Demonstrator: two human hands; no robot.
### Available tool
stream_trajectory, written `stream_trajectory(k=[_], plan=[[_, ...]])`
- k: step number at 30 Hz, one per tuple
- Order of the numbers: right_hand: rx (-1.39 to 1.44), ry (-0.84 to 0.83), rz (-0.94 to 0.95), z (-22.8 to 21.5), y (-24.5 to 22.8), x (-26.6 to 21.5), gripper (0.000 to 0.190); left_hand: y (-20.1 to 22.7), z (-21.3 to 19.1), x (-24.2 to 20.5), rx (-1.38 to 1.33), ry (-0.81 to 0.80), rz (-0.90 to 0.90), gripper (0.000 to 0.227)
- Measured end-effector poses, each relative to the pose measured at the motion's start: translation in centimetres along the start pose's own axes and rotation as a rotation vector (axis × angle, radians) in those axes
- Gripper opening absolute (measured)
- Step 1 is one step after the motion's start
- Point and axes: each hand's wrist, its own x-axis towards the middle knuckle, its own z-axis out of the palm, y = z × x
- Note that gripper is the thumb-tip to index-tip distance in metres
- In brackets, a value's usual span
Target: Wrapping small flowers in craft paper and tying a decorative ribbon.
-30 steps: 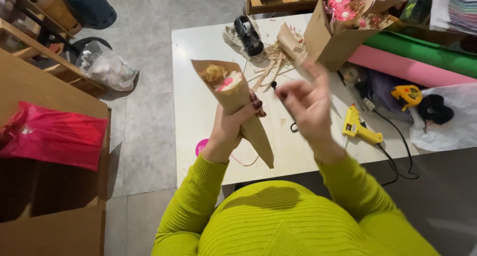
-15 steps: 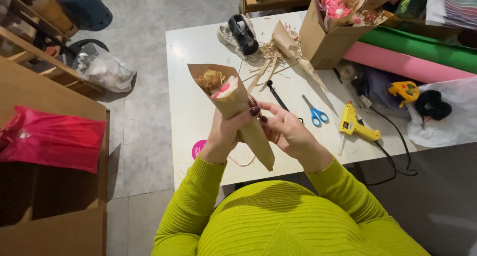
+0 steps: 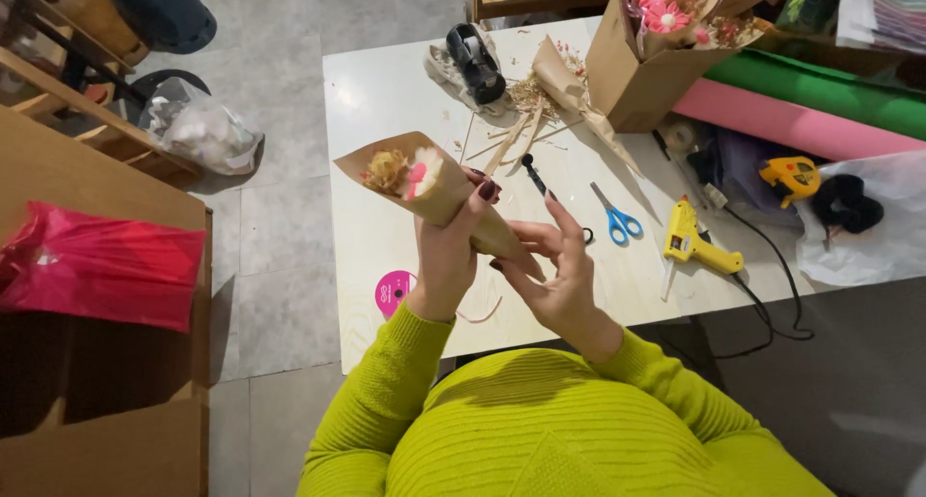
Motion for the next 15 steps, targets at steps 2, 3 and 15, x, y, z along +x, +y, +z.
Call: stream_trajectory(k=[2,3,15], plan=[[0.025,-0.032,0.03,-0.4,0.4,0.1,0.095,0.2,-0.5,0.2,0.048,-0.093,0.006,0.018],[0.05,-0.067,0.058,-0.6,0.7,0.2,0.096,0.4,-0.8,0.3,0.096,-0.185,0.016,0.017],[0.795,-0.305,0.52,-2.3,1.3,3.4,0.112,4.5,-0.6,1.0,0.255,-0.236,-0.136,0.025]])
